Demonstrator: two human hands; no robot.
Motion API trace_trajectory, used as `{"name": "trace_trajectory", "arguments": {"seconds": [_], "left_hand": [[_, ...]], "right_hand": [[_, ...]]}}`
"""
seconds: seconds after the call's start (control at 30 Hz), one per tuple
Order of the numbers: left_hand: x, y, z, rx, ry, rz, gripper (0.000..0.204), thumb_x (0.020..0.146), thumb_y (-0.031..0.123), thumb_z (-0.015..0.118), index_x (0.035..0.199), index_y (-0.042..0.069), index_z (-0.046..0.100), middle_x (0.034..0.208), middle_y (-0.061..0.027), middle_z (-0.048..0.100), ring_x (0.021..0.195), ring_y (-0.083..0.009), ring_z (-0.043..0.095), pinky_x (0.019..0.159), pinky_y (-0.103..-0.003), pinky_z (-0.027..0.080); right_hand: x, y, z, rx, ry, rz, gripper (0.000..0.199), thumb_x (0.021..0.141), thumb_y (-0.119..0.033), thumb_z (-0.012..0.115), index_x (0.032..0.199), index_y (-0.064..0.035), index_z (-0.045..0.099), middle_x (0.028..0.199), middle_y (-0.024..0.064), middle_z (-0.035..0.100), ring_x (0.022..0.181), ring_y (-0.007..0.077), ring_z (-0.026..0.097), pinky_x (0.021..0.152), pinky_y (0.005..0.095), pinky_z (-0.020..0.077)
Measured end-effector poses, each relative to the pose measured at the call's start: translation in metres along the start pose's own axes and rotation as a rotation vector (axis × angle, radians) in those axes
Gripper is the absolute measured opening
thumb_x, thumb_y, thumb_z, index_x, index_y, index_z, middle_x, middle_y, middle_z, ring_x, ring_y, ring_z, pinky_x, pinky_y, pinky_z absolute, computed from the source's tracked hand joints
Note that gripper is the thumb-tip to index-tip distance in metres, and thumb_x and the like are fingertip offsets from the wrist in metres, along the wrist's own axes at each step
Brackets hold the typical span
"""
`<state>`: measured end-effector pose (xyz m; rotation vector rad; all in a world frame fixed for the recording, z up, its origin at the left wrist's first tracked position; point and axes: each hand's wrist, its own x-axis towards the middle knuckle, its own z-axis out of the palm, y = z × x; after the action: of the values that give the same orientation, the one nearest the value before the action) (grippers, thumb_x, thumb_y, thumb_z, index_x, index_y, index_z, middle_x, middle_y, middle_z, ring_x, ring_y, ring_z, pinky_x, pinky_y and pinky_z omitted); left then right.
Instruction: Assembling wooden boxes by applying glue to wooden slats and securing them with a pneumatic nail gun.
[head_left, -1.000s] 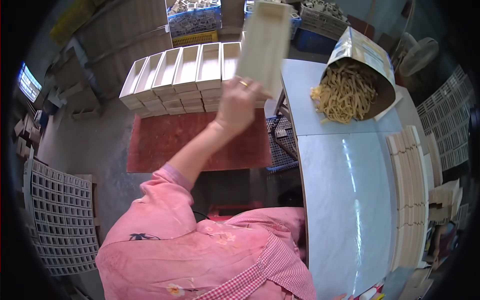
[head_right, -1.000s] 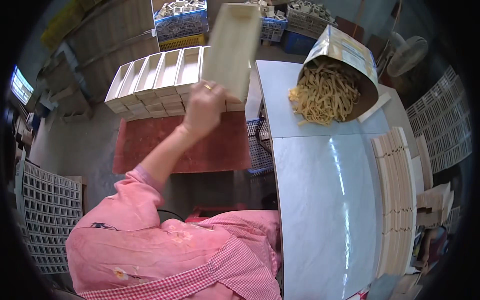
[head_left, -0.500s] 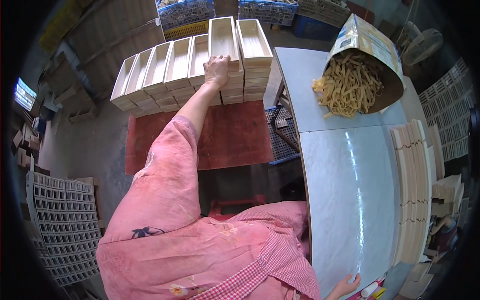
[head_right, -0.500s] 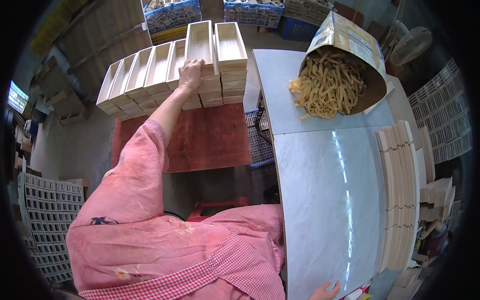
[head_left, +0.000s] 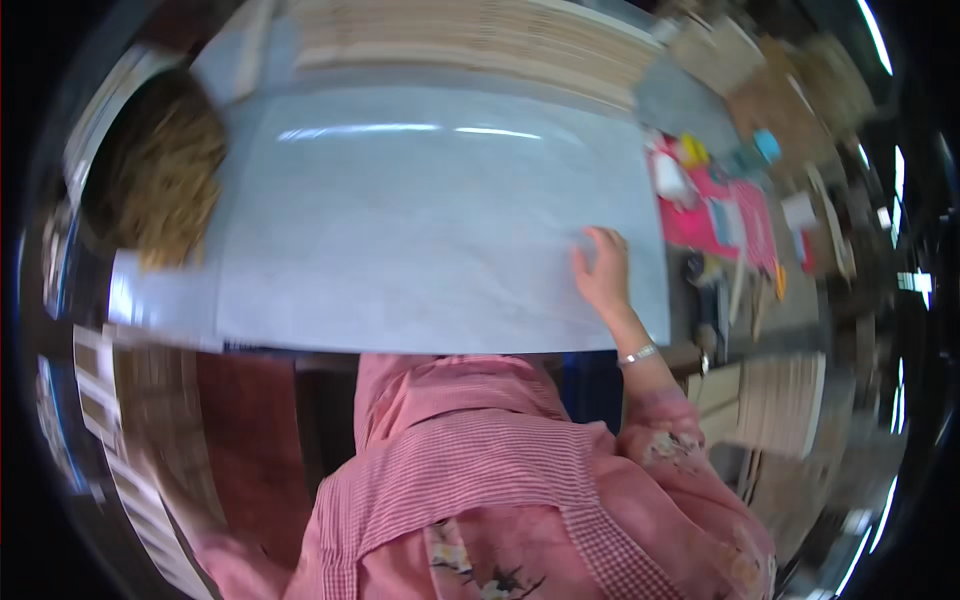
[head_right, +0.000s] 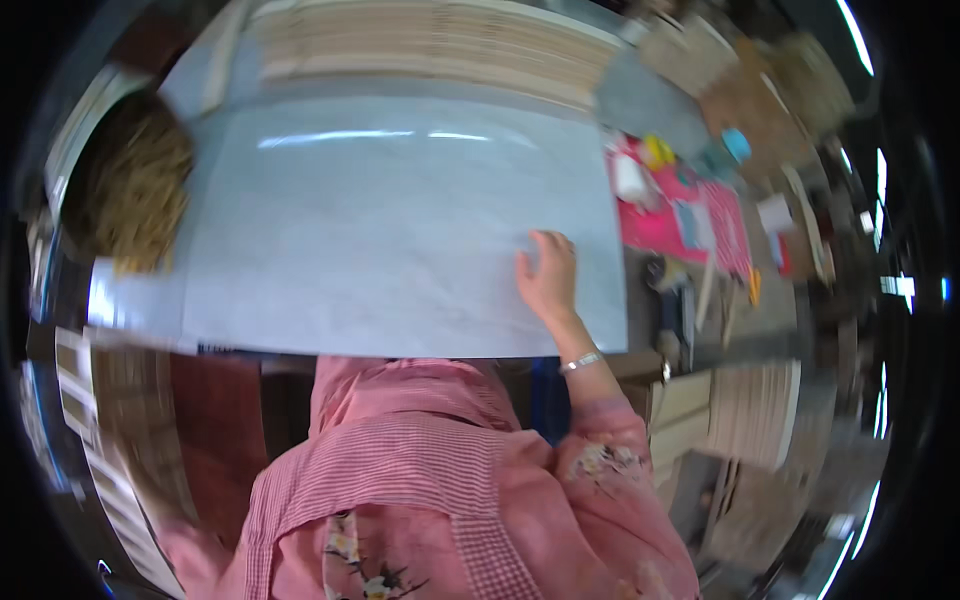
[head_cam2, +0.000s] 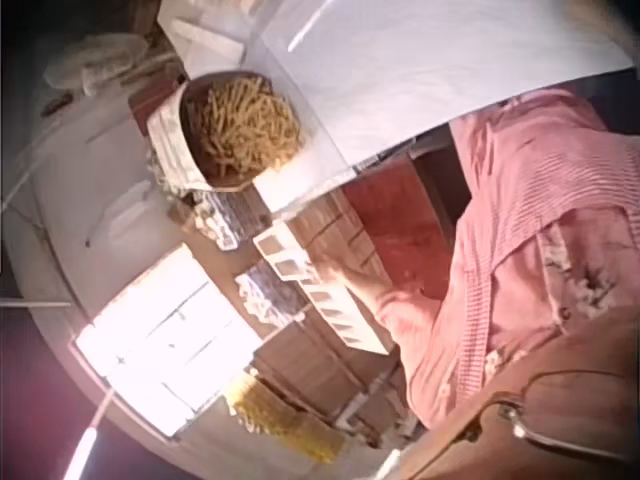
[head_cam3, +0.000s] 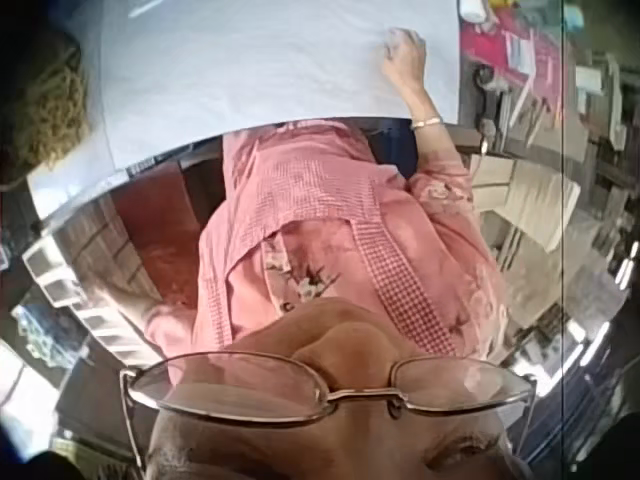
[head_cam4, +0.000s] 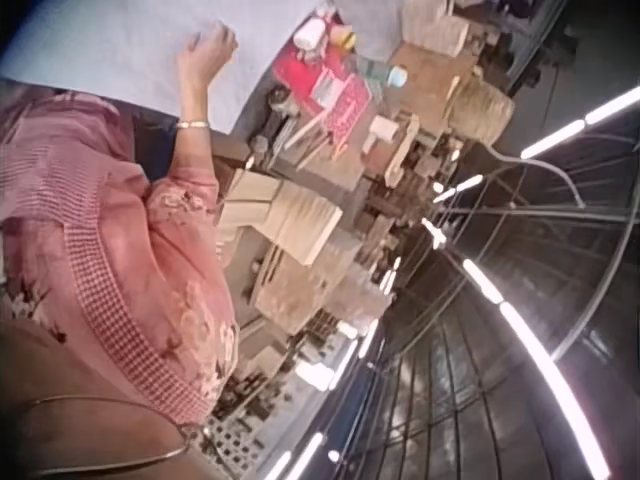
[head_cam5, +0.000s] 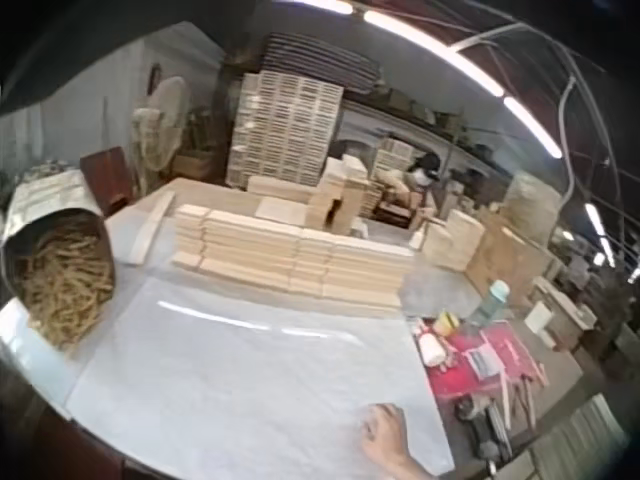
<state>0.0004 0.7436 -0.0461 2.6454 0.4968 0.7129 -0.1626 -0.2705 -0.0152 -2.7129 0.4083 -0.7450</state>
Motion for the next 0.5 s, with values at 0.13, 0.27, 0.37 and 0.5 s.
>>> {"name": "trace_trajectory", "arguments": {"seconds": [0.13,0.27,0.37,0.5], "left_hand": [[-0.024,0.033,0.038,0.435,0.173,-0.070,0.042,0.092,0.027,0.057,0.132,0.018,0.065,0.128,-0.0093,0.068,0.109,-0.0314,0.067,0.087,-0.044,0.054],[-0.091,0.022,0.017,0.269,0.244,-0.152,0.037,0.090,0.024,0.051,0.121,0.017,0.071,0.109,-0.0102,0.075,0.091,-0.0352,0.071,0.078,-0.044,0.055],[-0.143,0.053,0.006,-0.211,0.131,-0.573,0.037,0.083,-0.001,0.051,0.106,0.008,0.079,0.097,-0.0063,0.078,0.093,-0.0201,0.071,0.087,-0.028,0.055],[-0.210,0.090,0.051,-0.240,0.139,-0.533,0.038,0.083,-0.002,0.052,0.112,0.004,0.076,0.097,-0.0089,0.077,0.089,-0.0207,0.071,0.083,-0.028,0.056]], "right_hand": [[0.015,0.063,-0.040,-0.191,0.164,0.105,0.039,0.081,-0.009,0.069,0.119,-0.0046,0.060,0.113,0.0152,0.063,0.099,0.0360,0.060,0.090,0.0429,0.0487],[0.050,0.169,-0.072,-0.262,0.199,0.352,0.040,0.086,-0.011,0.068,0.124,-0.0019,0.062,0.115,0.0180,0.067,0.101,0.0379,0.062,0.091,0.0428,0.0504],[0.071,0.245,-0.088,-0.357,0.096,0.321,0.050,0.086,-0.010,0.069,0.134,-0.0048,0.058,0.122,0.0184,0.065,0.105,0.0375,0.063,0.091,0.0436,0.0519],[0.068,0.312,-0.094,-0.500,-0.088,0.187,0.061,0.079,-0.009,0.073,0.137,-0.0138,0.055,0.130,0.0149,0.062,0.107,0.0381,0.064,0.092,0.0464,0.0538]]}}
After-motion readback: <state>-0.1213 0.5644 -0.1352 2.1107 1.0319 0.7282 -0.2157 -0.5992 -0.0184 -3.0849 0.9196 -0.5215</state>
